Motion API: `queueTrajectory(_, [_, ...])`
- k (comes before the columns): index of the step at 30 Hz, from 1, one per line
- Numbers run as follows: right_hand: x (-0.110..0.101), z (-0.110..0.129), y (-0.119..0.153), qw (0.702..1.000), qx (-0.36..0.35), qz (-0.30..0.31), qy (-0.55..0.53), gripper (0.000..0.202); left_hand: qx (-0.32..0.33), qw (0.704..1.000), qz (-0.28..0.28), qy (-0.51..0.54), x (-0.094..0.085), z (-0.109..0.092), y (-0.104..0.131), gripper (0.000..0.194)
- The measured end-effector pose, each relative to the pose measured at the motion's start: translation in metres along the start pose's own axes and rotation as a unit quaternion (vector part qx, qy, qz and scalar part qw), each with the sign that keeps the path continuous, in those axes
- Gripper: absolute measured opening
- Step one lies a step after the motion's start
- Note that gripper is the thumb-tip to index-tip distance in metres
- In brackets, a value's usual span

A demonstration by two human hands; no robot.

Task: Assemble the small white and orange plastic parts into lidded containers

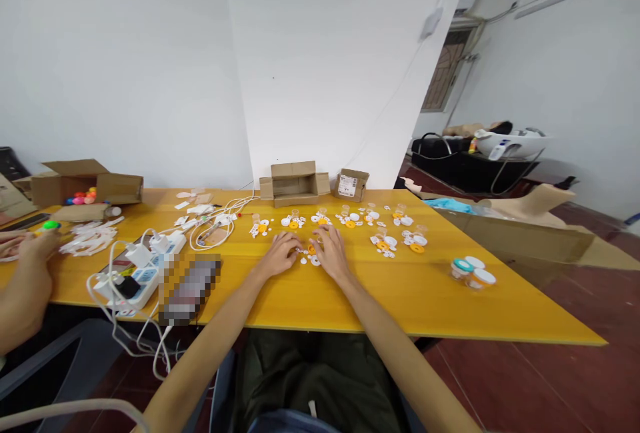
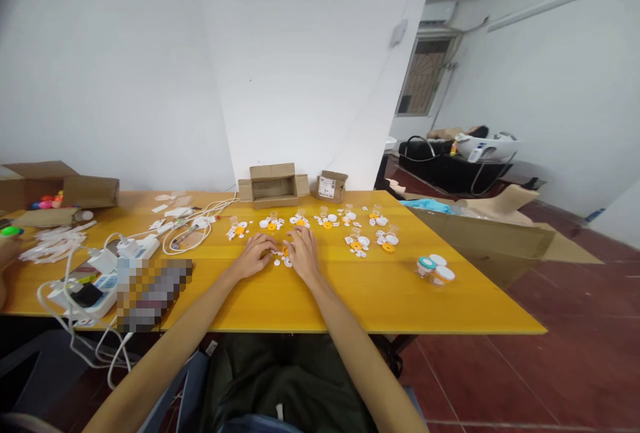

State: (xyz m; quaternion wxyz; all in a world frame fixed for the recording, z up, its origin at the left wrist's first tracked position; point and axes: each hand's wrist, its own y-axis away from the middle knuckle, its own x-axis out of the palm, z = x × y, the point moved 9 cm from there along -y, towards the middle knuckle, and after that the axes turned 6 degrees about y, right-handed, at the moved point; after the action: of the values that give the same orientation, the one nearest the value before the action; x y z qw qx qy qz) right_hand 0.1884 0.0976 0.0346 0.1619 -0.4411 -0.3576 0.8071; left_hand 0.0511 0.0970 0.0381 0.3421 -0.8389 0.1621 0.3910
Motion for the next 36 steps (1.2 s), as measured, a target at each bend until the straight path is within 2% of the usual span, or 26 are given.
queueTrajectory(6, [-0.007,0.02,0.01,0.997,-0.074,0.038,0.008,0.016,-0.006,1.0,-0.019,0.007,-0.002,0.004,-0.001,0.015])
queueTrajectory(17, [-0.003,0.016,0.014,0.992,-0.075,0.094,0.028,0.017,-0.029,0.997,-0.071,-0.006,-0.016,0.008,-0.001,0.018])
queueTrajectory(21, [-0.002,0.017,0.012,0.992,-0.077,0.1,0.031,0.017,-0.04,0.997,-0.06,-0.011,-0.014,0.012,-0.002,0.015])
queueTrajectory(26, [-0.008,0.018,0.012,0.994,-0.078,0.074,0.015,0.021,-0.05,0.998,-0.032,-0.012,-0.008,0.014,-0.002,0.013])
queueTrajectory(33, [-0.026,0.0,0.008,1.0,-0.014,-0.003,0.003,0.022,-0.062,0.996,-0.06,0.005,-0.012,0.016,-0.002,0.009])
queueTrajectory(36, [-0.028,-0.011,0.008,0.999,0.02,-0.015,0.024,0.021,-0.066,0.996,-0.066,0.009,-0.014,0.014,-0.002,0.01])
